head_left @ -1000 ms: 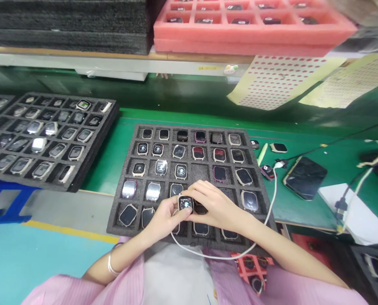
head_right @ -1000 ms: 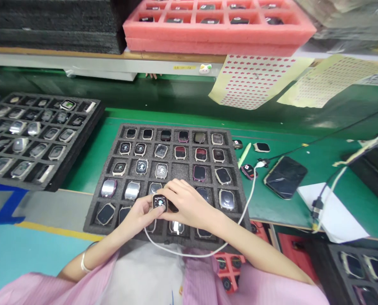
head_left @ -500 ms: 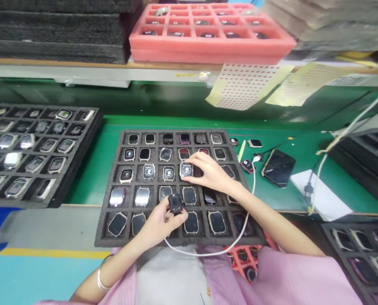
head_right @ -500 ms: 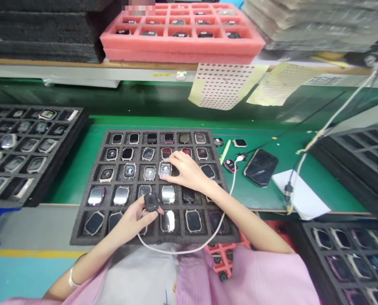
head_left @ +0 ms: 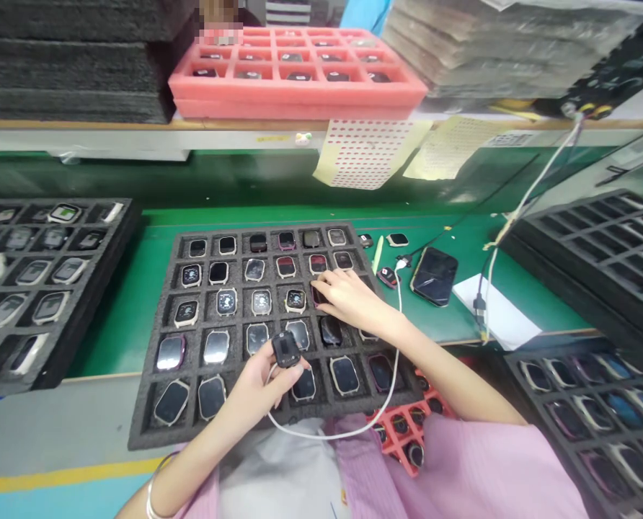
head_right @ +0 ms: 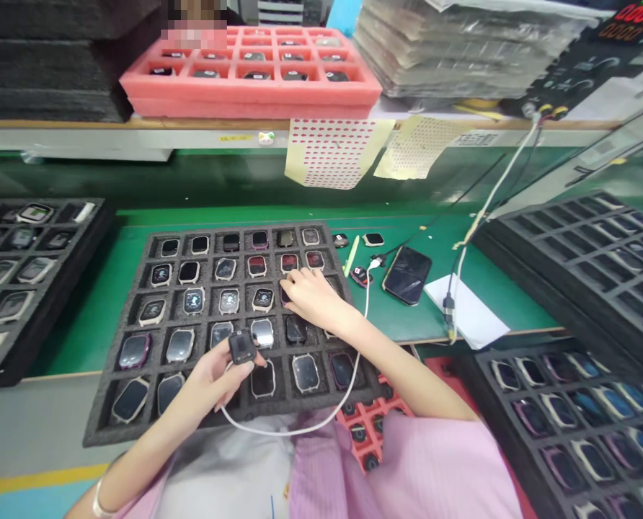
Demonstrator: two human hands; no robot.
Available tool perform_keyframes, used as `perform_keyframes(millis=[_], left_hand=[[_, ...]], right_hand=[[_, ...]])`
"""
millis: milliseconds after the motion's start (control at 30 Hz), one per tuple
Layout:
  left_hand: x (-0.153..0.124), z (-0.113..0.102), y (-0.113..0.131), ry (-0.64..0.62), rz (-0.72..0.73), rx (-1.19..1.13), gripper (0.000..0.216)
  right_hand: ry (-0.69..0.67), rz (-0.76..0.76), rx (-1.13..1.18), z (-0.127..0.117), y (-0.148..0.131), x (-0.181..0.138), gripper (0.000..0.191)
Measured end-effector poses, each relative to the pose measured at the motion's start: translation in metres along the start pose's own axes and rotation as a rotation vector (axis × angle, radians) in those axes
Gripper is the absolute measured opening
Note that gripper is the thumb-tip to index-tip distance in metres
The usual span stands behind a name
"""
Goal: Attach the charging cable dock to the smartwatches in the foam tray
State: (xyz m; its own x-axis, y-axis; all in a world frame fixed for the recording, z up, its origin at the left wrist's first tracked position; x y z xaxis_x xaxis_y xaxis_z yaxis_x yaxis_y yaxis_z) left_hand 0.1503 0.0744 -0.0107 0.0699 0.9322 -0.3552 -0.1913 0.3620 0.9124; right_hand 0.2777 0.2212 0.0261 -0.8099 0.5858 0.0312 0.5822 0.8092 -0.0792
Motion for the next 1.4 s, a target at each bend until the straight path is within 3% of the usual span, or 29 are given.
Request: perform_keyframes(millis=[167, 267, 367, 533, 733, 1033, 1400], left_hand=[[0.006, 0.009, -0.006, -0.036, -0.053, -0.011, 0.036], [0.007, 0.008, -0.008, -0.056, -0.047, -0.023, 0.036], [0.008, 0.006, -0.010, -0.067, -0.032, -0.035, 0.041], [0.009, 0.005, -0.010, -0.033, -0.004, 0.007, 0.041], [0.009, 0.007, -0.012, -0.011, -0.004, 0.018, 0.035], [0.008, 0.006, -0.011, -0.066, -0.024, -0.047, 0.037], [0.009, 0.006, -0.015, -0.063, -0.041, -0.082, 0.041]], right_hand=[[0.046, 0.029, 0.082, -0.010, -0.002, -0.009, 0.037], [0.115, -0.052, 0.287, -0.023, -0.021, -0.021, 0.049], [0.119, -0.175, 0.451, -0.025, -0.051, -0.032, 0.043], [0.106, -0.226, 0.459, -0.011, -0.075, -0.035, 0.038], [0.115, -0.266, 0.395, -0.004, -0.077, -0.033, 0.045], [0.199, -0.208, 0.603, 0.009, -0.071, -0.037, 0.039], [0.170, -0.212, 0.567, 0.005, -0.072, -0.035, 0.044]])
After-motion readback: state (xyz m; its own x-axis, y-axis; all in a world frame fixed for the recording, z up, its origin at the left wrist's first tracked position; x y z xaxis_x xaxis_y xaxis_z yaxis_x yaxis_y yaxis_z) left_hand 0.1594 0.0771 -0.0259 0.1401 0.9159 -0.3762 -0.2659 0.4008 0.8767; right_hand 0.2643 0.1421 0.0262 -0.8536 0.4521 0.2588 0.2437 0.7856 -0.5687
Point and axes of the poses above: each hand's wrist, its own x-axis towards the middle knuckle, its own z-axis out of the palm, y = z × x, the point moved 5 cm from there along x, towards the middle knuckle, and after that the axes turned 5 degrees about y, right-handed, at the moved point
